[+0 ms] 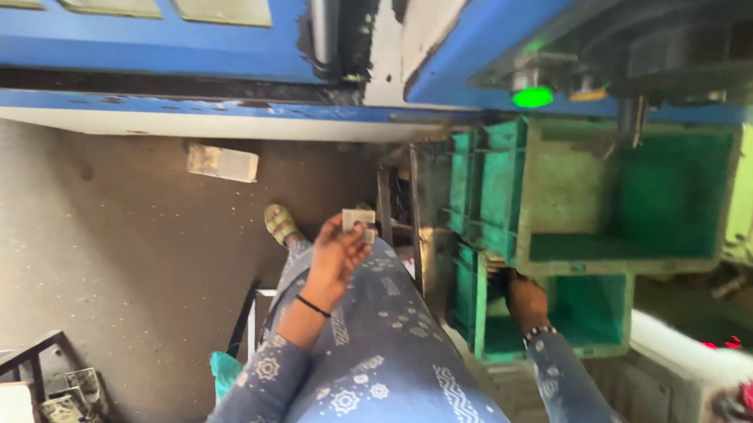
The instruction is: The person operates a metalworking machine by inserting metal rods into a fixture, closing the machine door, and pressing a green button to start the cycle. They then open the door, remove the processed rods, and place them into a green bin. This sequence is repeated multiple times.
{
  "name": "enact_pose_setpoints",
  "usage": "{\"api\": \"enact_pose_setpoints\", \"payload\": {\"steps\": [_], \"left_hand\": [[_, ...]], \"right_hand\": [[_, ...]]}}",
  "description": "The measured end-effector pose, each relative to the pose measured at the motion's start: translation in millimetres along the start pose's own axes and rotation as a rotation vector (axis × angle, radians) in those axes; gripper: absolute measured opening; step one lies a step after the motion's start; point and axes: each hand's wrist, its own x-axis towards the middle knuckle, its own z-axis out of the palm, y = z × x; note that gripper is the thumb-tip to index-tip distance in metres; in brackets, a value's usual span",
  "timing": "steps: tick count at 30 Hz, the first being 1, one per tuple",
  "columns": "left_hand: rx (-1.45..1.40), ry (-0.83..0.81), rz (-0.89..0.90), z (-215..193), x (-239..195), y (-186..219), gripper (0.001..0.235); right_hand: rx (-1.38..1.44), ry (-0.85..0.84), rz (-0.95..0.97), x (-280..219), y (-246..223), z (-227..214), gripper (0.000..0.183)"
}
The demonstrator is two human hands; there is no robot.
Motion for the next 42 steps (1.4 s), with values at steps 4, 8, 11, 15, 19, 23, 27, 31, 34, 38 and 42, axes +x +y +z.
{"api": "enact_pose_setpoints", "payload": {"steps": [4,8,11,15,19,23,27,31,34,38,42], "left_hand": [[0.336,-0.091,0.026,-14.2,17.0,-13.3,0.035],[0.665,-0.068,0.182,-3.7,66.2,-54.8,0.033],[1.016,-0.063,0.519,15.2,101.2,-92.4,0.037],[1.185,-0.120,0.080,25.4,131.7,-131.2,0.044],[1.326,-0.248,0.279,18.1,127.2,-164.2,0.040],[1.380,-0.256,0.237,11.9,123.3,-183.8,0.026],[1.337,-0.209,0.366,10.9,120.4,-191.6,0.025],[1.437,-0.288,0.437,25.3,108.6,-153.5,0.019],[1.195,-0.277,0.496,29.5,91.6,-72.2,0.022],[0.842,-0.092,0.869,39.2,53.0,63.8,0.013],[0.640,0.016,1.117,76.6,9.0,158.0,0.023]], "right_hand": [[-0.024,0.051,-0.037,-6.6,10.3,12.7,0.032],[0.001,0.085,0.004,-21.1,13.2,20.0,0.021],[0.022,0.053,0.084,-33.7,6.3,17.2,0.011],[0.141,0.078,0.179,-54.8,-4.9,11.8,0.012],[0.223,0.100,0.248,-62.3,-15.2,6.5,0.012],[0.280,0.095,0.321,-55.7,-18.8,4.8,0.012],[0.208,0.071,0.379,-52.2,-18.9,15.3,0.014],[0.266,0.114,0.357,-56.7,-15.2,18.8,0.012],[0.354,0.111,0.218,-62.7,2.4,10.0,0.015],[0.737,-0.295,0.315,-68.9,33.2,-27.5,0.025],[0.820,-0.299,0.427,-92.4,52.9,-73.6,0.029]]}}
